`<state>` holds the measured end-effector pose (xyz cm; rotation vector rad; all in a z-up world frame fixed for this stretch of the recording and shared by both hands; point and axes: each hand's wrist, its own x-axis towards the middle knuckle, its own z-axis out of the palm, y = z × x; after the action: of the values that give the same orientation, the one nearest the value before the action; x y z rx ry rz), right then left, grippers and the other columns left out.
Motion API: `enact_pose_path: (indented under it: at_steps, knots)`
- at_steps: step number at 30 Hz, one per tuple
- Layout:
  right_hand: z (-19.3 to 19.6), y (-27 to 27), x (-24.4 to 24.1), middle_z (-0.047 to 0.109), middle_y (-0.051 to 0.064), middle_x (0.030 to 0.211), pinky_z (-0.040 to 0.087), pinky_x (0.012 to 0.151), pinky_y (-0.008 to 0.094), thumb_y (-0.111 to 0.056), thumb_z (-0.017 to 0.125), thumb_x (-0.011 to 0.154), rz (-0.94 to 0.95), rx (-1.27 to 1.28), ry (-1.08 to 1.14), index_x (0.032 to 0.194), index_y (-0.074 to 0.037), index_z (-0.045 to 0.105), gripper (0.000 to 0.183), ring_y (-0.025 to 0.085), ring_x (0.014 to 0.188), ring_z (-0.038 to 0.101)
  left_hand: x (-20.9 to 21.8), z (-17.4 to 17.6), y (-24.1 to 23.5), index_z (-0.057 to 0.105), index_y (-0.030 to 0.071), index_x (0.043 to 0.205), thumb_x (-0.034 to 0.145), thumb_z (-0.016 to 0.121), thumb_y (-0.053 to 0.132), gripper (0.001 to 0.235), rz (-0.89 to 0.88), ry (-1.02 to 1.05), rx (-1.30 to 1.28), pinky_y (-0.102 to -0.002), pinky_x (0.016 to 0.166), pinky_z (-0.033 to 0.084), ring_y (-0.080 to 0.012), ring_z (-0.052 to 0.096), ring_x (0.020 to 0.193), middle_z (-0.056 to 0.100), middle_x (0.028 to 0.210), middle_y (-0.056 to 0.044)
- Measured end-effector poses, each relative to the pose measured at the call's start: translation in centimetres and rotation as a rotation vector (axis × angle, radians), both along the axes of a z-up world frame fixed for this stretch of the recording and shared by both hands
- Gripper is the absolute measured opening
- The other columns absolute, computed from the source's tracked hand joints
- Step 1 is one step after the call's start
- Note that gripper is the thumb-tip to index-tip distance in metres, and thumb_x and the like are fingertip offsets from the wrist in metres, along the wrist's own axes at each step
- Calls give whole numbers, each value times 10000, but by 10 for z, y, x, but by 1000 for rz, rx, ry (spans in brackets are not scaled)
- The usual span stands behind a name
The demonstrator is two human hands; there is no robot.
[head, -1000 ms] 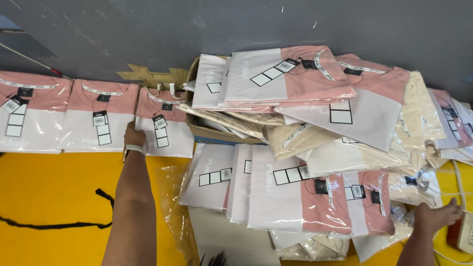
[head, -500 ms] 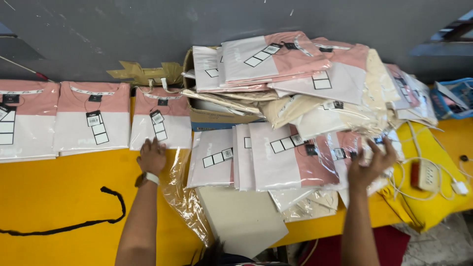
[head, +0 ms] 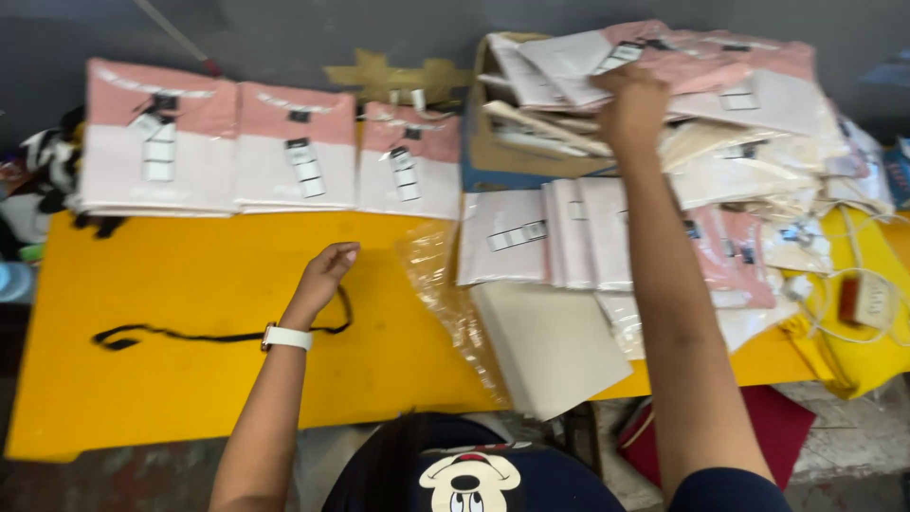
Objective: The person is bagging folded shirts into clear plastic sleeves and stacking them on a work table.
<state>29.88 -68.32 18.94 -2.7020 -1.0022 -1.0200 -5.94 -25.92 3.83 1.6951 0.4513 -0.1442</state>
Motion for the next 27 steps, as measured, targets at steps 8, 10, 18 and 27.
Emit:
enact_pose_path:
  at_steps: [8, 10, 18, 27]
  knots:
    - [61, 54, -72, 201, 113, 1567, 236, 1030, 690, -181, 771, 869, -683, -55, 504, 1525, -242, 373, 769, 371, 1387, 222, -152, -51, 149, 656, 147, 1321, 926, 531, 521, 558, -217, 227, 183, -381, 1098, 414, -222, 601, 1296, 666, 1381, -53]
    - [56, 53, -103, -121, 59, 1687, 113, 1178, 784, -232, 737, 990, -768, 39, 705, 1695, -233, 32, 998, 346, 1559, -73, -174, -55, 163, 635, 172, 1380, 915, 533, 524, 592, -272, 299, 160, -393, 1131, 401, -228, 577, 1352, 632, 1455, -45]
    - [-98, -48, -245, 394, 165, 1537, 411, 1126, 589, -641, 957, 633, -1525, 1740, 43, 1423, -76, 412, 1113, 417, 1431, 380, -198, -84, 149, 476, 246, 1480, 957, 486, 491, 577, -553, -137, 839, -594, 1119, 286, -285, 286, 1520, 286, 1674, -17]
    - [-253, -250, -215, 357, 290, 1469, 619, 857, 664, -337, 955, 888, -1330, 1066, 354, 1405, -229, 506, 694, 583, 1254, 539, -190, -34, 124, 547, 128, 1415, 1067, 534, 276, 378, -255, -99, 530, -629, 1182, 235, -351, 353, 1472, 377, 1583, -173]
